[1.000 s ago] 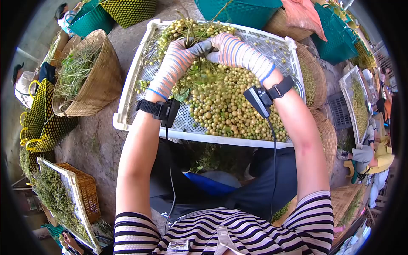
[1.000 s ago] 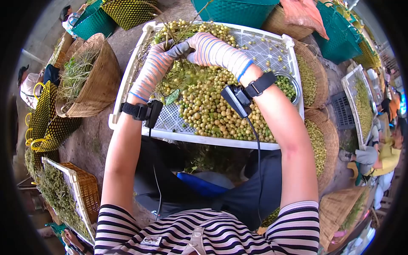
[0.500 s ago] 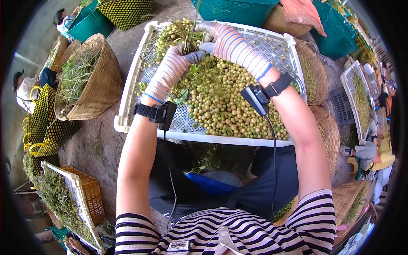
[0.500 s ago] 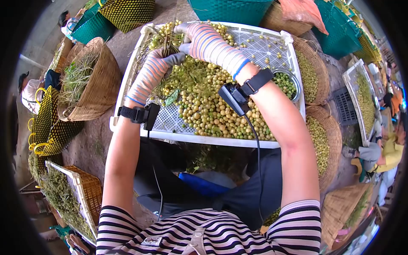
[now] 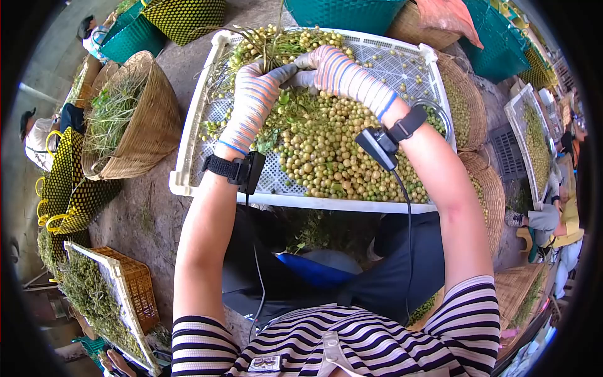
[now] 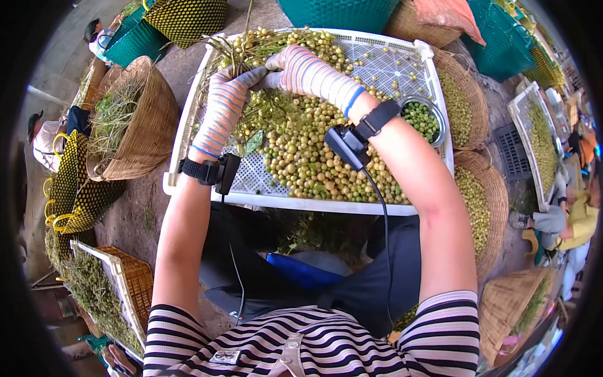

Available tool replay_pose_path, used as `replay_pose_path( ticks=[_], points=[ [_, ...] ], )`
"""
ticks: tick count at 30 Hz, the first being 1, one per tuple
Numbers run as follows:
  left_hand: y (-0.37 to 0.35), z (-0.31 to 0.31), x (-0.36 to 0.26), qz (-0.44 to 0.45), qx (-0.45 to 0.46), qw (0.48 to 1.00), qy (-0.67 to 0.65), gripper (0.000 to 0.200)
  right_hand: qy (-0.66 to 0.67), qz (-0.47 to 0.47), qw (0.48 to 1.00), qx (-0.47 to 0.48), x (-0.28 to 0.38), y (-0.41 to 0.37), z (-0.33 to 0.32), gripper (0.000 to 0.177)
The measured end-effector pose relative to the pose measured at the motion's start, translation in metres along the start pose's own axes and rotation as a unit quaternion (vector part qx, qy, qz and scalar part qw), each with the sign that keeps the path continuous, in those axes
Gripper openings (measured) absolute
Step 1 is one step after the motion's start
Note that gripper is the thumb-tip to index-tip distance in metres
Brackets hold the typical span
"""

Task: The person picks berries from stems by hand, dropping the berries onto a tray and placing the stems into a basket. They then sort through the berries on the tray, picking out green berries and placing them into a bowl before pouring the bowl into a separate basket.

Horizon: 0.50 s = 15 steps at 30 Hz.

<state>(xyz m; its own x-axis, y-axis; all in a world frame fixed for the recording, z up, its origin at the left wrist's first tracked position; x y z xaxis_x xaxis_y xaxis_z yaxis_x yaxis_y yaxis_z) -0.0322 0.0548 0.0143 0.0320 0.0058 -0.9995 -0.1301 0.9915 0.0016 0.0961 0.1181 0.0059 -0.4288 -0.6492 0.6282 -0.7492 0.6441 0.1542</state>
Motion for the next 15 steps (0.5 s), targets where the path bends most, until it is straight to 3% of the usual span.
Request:
replay_pose_path(
  ticks=[1, 2, 3, 4, 6, 8, 11, 13, 15],
  points=[
    [0.002, -0.003, 0.002, 0.0, -0.002, 1.0, 0.001, 0.014, 0.072, 0.061, 0.994, 0.046, -0.001, -0.001, -0.002, 0.034],
    [0.005, -0.007, 0.005, -0.017, -0.007, 1.0, -0.01, 0.013, 0.094, 0.064, 0.993, 0.036, 0.013, -0.009, -0.015, 0.032],
    [0.007, -0.011, 0.007, -0.032, -0.01, 0.999, -0.02, 0.011, 0.24, 0.073, 0.968, 0.028, 0.002, -0.012, -0.014, 0.032],
    [0.007, -0.017, 0.004, -0.037, -0.025, 0.998, -0.042, 0.008, 0.29, 0.079, 0.954, 0.009, -0.004, -0.015, -0.018, 0.033],
    [0.009, -0.028, -0.003, -0.013, 0.05, 0.998, -0.047, 0.012, 0.338, 0.084, 0.937, -0.013, -0.028, -0.021, -0.022, 0.033],
    [0.01, -0.031, -0.003, -0.007, 0.084, 0.994, -0.066, 0.018, 0.468, 0.044, 0.882, -0.03, -0.051, -0.022, -0.02, 0.034],
    [0.006, -0.027, -0.005, -0.023, 0.132, 0.99, -0.054, 0.017, 0.407, 0.092, 0.909, -0.002, -0.039, -0.031, -0.018, 0.037],
    [-0.001, -0.021, -0.009, -0.023, 0.158, 0.986, -0.045, 0.018, 0.349, 0.046, 0.936, 0.013, -0.029, -0.029, -0.015, 0.043],
    [-0.008, -0.014, -0.011, -0.058, 0.18, 0.981, -0.028, 0.021, 0.185, -0.075, 0.978, 0.055, -0.018, -0.021, -0.003, 0.047]
  ],
)
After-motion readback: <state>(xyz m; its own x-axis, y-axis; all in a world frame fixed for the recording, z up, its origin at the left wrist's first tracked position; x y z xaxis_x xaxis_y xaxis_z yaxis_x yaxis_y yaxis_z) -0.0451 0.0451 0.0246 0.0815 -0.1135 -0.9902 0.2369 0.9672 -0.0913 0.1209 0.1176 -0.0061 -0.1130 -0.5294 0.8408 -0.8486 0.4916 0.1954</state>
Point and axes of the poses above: each hand's wrist, its own y-axis towards the middle knuckle, its own z-axis out of the palm, x = y × z, the point moved 4 cm from there along y, towards the middle knuckle, and after that the axes turned 5 degrees about -z, right-handed, at the moved point
